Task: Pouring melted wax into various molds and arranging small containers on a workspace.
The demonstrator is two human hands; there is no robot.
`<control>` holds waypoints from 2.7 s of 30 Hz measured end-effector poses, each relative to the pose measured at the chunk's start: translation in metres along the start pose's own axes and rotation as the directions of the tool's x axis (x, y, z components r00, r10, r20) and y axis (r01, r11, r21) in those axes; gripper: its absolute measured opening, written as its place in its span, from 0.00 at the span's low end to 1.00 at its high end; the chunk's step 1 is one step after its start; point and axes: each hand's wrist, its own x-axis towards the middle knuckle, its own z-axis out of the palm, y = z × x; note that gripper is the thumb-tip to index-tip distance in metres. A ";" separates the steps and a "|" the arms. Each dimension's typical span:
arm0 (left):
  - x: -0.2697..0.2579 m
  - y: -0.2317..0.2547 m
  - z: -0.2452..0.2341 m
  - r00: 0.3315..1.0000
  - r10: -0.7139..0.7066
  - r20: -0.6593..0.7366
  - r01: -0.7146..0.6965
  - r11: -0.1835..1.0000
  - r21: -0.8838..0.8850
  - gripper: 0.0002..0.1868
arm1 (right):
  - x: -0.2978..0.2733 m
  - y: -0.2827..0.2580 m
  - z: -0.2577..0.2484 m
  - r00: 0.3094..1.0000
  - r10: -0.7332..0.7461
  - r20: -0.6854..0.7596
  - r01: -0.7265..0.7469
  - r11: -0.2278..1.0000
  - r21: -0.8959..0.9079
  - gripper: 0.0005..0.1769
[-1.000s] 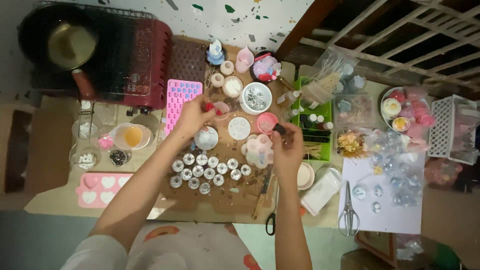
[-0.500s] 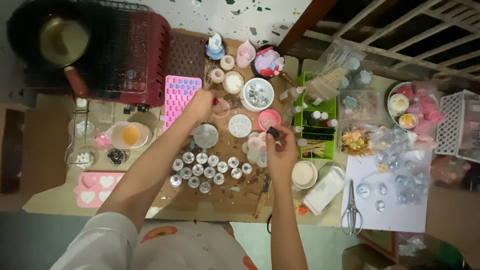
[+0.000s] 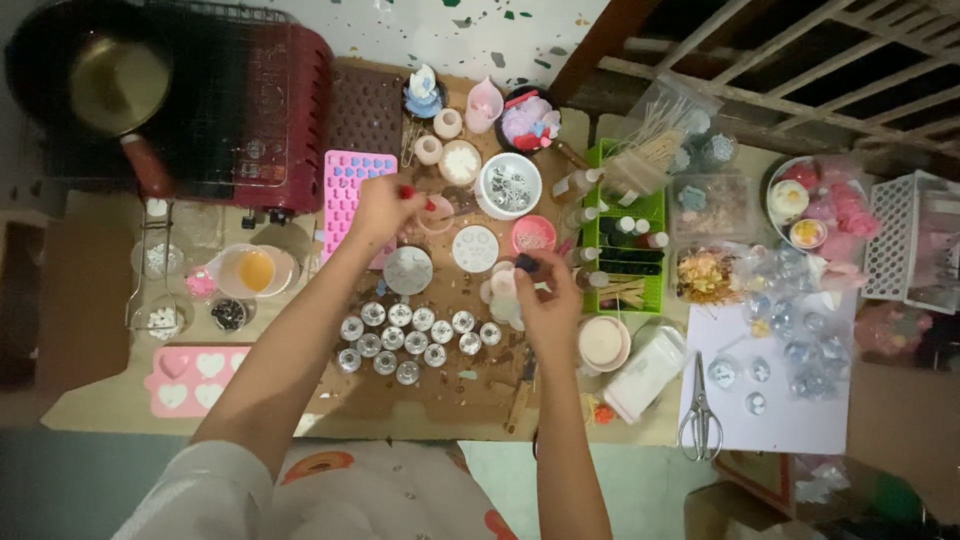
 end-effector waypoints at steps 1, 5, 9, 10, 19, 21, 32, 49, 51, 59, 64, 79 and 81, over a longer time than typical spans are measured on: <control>0.000 -0.012 0.006 0.977 -0.210 -0.037 0.185 0.921 -0.344 0.13 | -0.001 -0.007 0.002 0.999 0.013 0.035 -0.013 1.000 -0.011 0.16; -0.031 0.036 -0.018 0.789 -0.573 0.220 0.431 0.261 -0.864 0.20 | -0.006 -0.026 0.017 0.995 0.024 0.101 -0.026 1.000 0.012 0.18; -0.069 0.066 -0.016 0.775 -0.550 0.311 0.481 0.192 -0.856 0.18 | -0.008 -0.036 0.029 0.992 -0.037 0.124 0.034 0.999 0.028 0.18; -0.072 0.062 -0.010 0.804 -0.506 0.314 0.467 0.210 -0.859 0.19 | -0.007 -0.045 0.028 0.984 -0.097 0.147 0.097 0.995 0.008 0.17; -0.098 0.097 0.007 0.875 -0.362 0.320 0.441 0.328 -0.836 0.14 | -0.017 -0.098 -0.008 0.953 -0.179 0.246 0.244 0.933 -0.264 0.05; -0.102 0.113 0.010 0.885 -0.342 0.316 0.437 0.374 -0.818 0.11 | -0.017 -0.093 -0.019 0.965 -0.114 0.234 0.200 0.902 -0.382 0.11; -0.105 0.198 0.039 0.892 0.077 0.446 0.336 0.546 -0.767 0.18 | -0.006 -0.018 -0.101 0.908 0.364 0.205 -0.410 0.873 0.266 0.13; -0.086 0.189 0.014 0.995 0.025 -0.095 -0.084 0.717 -0.692 0.20 | 0.135 0.149 -0.177 0.990 0.137 0.047 -0.047 0.611 -0.790 0.14; -0.089 0.187 0.014 0.994 -0.003 -0.106 -0.067 0.754 -0.653 0.15 | 0.140 0.136 -0.173 0.981 0.172 0.086 -0.032 0.586 -0.809 0.16; -0.090 0.165 0.019 0.992 -0.078 -0.100 0.019 0.868 -0.497 0.15 | 0.177 0.176 -0.177 0.967 0.183 -0.179 -0.245 0.457 -0.855 0.26; -0.091 0.191 0.010 0.983 0.089 -0.158 -0.147 0.901 -0.408 0.12 | 0.152 0.103 -0.159 0.978 0.024 -0.206 -0.179 0.603 -0.778 0.23; -0.148 0.165 0.023 0.940 0.126 0.318 0.226 0.472 -0.852 0.18 | -0.001 -0.107 -0.090 0.819 -0.123 0.560 0.277 0.940 -0.199 0.07; -0.148 0.150 0.014 0.931 0.090 0.355 0.292 0.402 -0.868 0.21 | 0.000 -0.127 -0.076 0.710 -0.229 0.666 0.401 0.909 -0.115 0.21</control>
